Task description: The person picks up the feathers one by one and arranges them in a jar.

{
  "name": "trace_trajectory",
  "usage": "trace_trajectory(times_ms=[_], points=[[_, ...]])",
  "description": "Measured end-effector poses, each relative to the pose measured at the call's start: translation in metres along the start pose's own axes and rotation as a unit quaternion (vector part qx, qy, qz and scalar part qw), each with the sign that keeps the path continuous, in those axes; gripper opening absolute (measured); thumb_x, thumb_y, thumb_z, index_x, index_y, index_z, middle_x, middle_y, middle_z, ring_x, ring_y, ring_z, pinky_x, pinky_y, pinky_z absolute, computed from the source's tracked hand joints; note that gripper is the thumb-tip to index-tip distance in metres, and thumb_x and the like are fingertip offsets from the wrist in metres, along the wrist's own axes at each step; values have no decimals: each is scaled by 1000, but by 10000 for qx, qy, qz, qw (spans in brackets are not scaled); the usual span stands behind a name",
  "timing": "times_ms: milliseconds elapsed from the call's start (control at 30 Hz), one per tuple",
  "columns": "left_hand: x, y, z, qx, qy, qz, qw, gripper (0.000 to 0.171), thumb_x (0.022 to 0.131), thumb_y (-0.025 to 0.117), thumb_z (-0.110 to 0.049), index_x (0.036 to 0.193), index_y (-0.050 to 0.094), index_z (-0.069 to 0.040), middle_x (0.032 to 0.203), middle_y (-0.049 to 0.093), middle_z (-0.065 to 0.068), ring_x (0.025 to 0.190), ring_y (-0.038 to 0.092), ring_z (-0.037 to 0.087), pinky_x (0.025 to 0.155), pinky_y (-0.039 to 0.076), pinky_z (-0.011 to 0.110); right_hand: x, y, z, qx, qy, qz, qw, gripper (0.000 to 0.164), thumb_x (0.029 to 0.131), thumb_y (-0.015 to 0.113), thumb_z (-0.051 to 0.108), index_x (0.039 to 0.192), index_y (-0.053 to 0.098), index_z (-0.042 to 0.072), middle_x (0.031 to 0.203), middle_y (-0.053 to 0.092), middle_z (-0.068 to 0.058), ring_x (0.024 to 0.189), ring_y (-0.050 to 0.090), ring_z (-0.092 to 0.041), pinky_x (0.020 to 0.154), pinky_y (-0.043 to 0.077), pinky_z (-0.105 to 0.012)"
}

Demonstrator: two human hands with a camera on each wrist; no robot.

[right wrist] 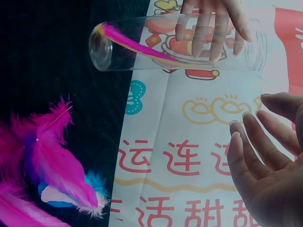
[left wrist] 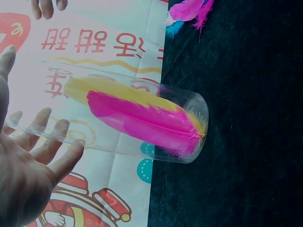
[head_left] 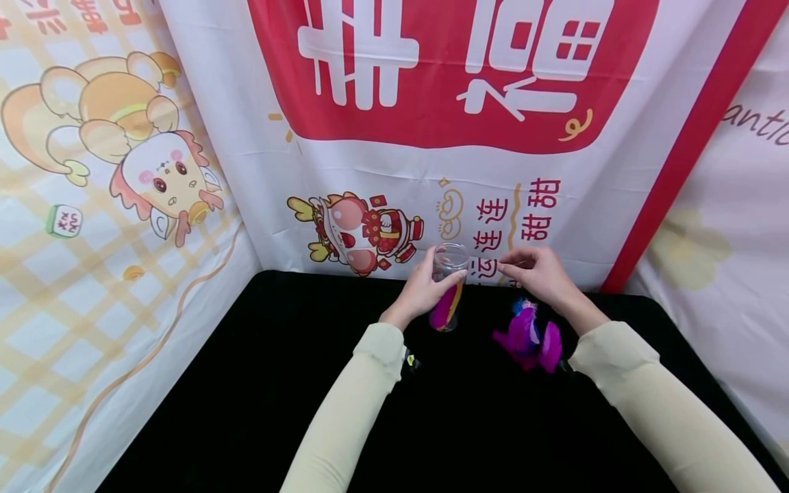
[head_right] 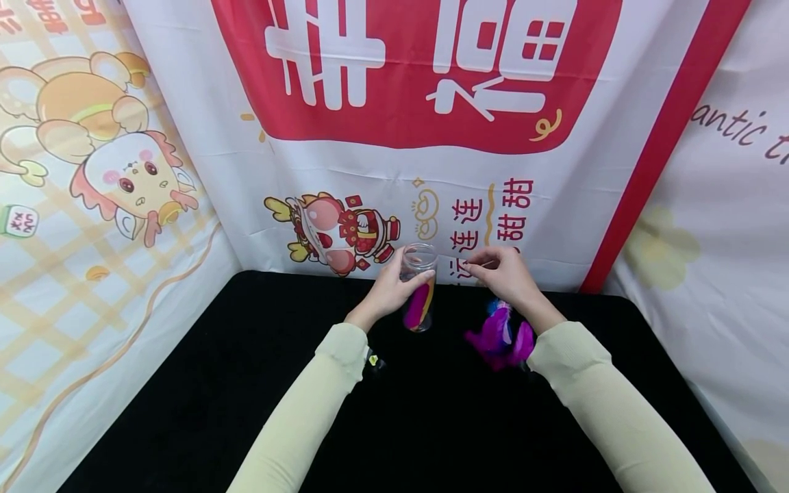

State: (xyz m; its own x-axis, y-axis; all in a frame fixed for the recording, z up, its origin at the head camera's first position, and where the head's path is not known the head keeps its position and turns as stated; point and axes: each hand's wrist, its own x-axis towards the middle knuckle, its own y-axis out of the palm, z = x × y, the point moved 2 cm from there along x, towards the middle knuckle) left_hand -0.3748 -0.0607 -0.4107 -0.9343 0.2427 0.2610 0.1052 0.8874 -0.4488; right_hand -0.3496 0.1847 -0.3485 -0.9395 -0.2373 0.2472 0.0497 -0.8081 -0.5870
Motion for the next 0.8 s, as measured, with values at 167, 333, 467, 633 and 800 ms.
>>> trace_trajectory(times_ms=[167, 333, 467, 633, 800], points=[[0, 0, 0, -20, 30, 3, 10000, 78, 95, 69, -54, 155, 34, -18, 134, 59, 5, 124, 61, 26, 105, 50, 40, -2, 0, -3, -8, 32, 14, 10000, 23, 97, 73, 23, 107, 75, 2, 102, 74, -17, 72, 66, -11, 66, 57, -28], [0, 1, 1, -43, 44, 12, 10000, 79, 95, 68, -54, 156, 34, -16, 134, 59, 7, 125, 61, 26, 105, 49, 41, -5, 0, -10, -71, 89, 26, 9999, 23, 97, 73, 23, 107, 75, 2, 95, 73, -14, 71, 64, -12, 66, 55, -26], [-1, 1, 1, -50, 2, 12, 10000, 79, 95, 68, -54, 155, 34, -18, 135, 58, 8, 126, 60, 27, 106, 49, 41, -6, -1, -15, -262, 130, -14, 9996, 27, 98, 73, 25, 108, 75, 0, 98, 72, -13, 78, 63, -13, 69, 53, -24], [-1, 1, 1, -14, -24, 12, 10000, 80, 95, 68, -56, 156, 33, -18, 136, 57, 9, 126, 60, 27, 105, 50, 42, -8, -2, -19, -326, 170, 24, 9993, 26, 98, 72, 24, 108, 75, 0, 97, 73, -14, 81, 63, -16, 70, 52, -25], [0, 1, 1, -14, -11, 13, 10000, 80, 95, 68, -56, 156, 33, -18, 138, 57, 9, 125, 60, 27, 105, 50, 42, -10, -3, -25, -294, 273, 107, 9991, 25, 99, 71, 24, 110, 75, 2, 100, 74, -14, 85, 65, -18, 71, 52, -25]])
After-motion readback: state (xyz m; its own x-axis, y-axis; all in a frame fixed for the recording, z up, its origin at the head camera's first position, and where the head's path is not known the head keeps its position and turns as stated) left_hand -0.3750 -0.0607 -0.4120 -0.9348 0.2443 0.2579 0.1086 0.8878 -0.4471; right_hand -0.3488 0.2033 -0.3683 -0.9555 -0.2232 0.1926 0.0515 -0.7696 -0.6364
